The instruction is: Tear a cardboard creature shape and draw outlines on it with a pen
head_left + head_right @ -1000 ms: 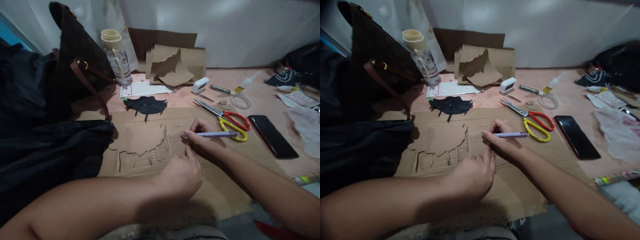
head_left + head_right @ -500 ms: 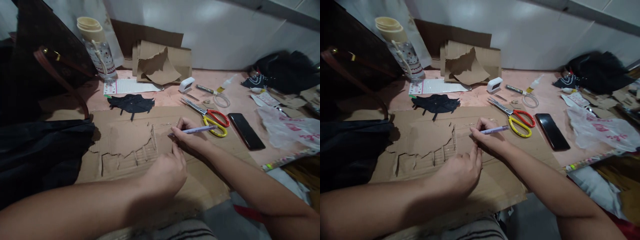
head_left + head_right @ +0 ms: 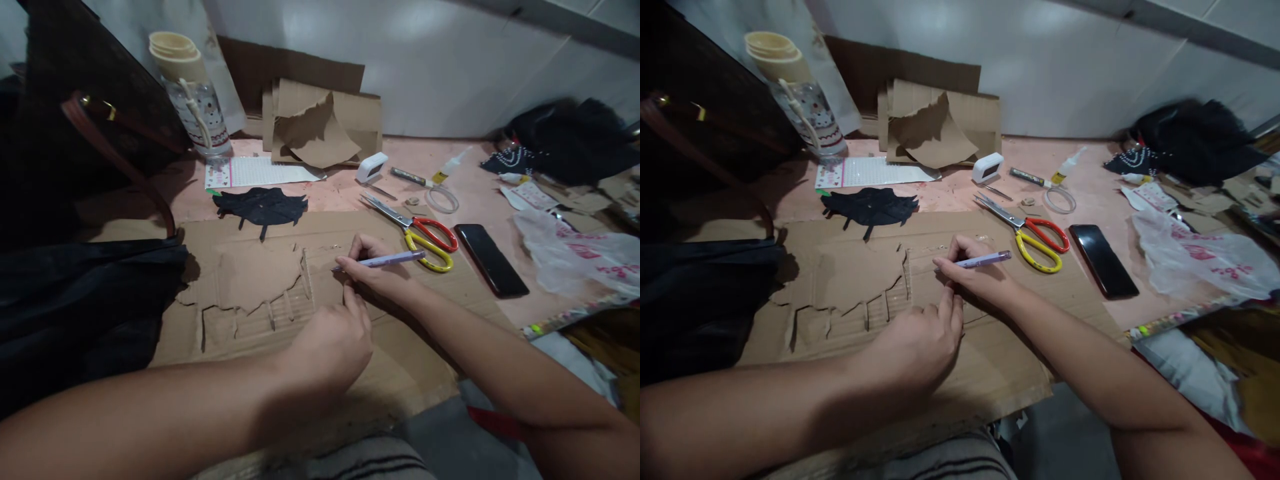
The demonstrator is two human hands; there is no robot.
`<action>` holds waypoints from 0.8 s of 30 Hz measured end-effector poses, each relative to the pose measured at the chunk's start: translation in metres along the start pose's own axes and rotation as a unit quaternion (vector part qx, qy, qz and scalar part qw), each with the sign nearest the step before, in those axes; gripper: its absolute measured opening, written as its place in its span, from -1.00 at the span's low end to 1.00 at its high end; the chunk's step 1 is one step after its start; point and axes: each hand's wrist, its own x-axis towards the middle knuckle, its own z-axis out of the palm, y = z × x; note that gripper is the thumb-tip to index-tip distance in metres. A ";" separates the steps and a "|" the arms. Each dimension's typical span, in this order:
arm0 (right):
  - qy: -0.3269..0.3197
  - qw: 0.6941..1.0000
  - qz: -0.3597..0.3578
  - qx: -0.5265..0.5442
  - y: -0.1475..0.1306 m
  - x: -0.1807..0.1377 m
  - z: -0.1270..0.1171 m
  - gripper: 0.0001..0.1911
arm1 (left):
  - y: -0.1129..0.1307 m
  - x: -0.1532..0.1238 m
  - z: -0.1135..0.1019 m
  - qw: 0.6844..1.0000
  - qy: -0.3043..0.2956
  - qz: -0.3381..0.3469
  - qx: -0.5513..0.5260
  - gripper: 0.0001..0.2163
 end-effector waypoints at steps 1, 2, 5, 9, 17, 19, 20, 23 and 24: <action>0.004 1.000 -0.003 -0.005 0.000 0.000 0.000 -0.63 | 0.000 0.000 0.001 1.000 0.005 0.000 -0.003 -0.51; 0.006 1.000 -0.003 -0.010 0.000 0.000 0.000 -0.64 | 0.000 -0.001 0.001 1.000 0.010 0.001 -0.006 -0.51; 0.004 1.000 0.005 -0.016 0.001 0.001 -0.001 -0.66 | 0.000 -0.002 0.001 1.000 0.016 0.006 -0.004 -0.47; 0.013 0.999 0.001 -0.034 0.001 0.002 -0.001 -0.68 | -0.001 -0.002 -0.001 1.000 0.002 0.010 0.007 -0.42; 0.028 0.998 -0.011 -0.062 -0.002 0.003 -0.003 -0.70 | 0.001 -0.004 0.003 0.999 0.031 0.002 0.014 -0.43; 0.033 0.996 -0.009 -0.077 -0.002 0.003 -0.004 -0.70 | 0.001 -0.004 0.004 0.999 0.029 0.003 0.014 -0.41; 0.034 0.996 -0.008 -0.083 -0.002 0.004 -0.005 -0.70 | 0.001 -0.004 0.004 1.000 0.025 0.004 0.016 -0.41; 0.036 0.995 -0.005 -0.090 -0.002 0.004 -0.008 -0.70 | 0.000 -0.003 0.003 1.000 0.016 0.004 0.018 -0.44; 0.036 0.995 -0.001 -0.092 -0.002 0.004 -0.009 -0.70 | 0.000 -0.002 0.003 1.000 0.014 0.005 0.018 -0.44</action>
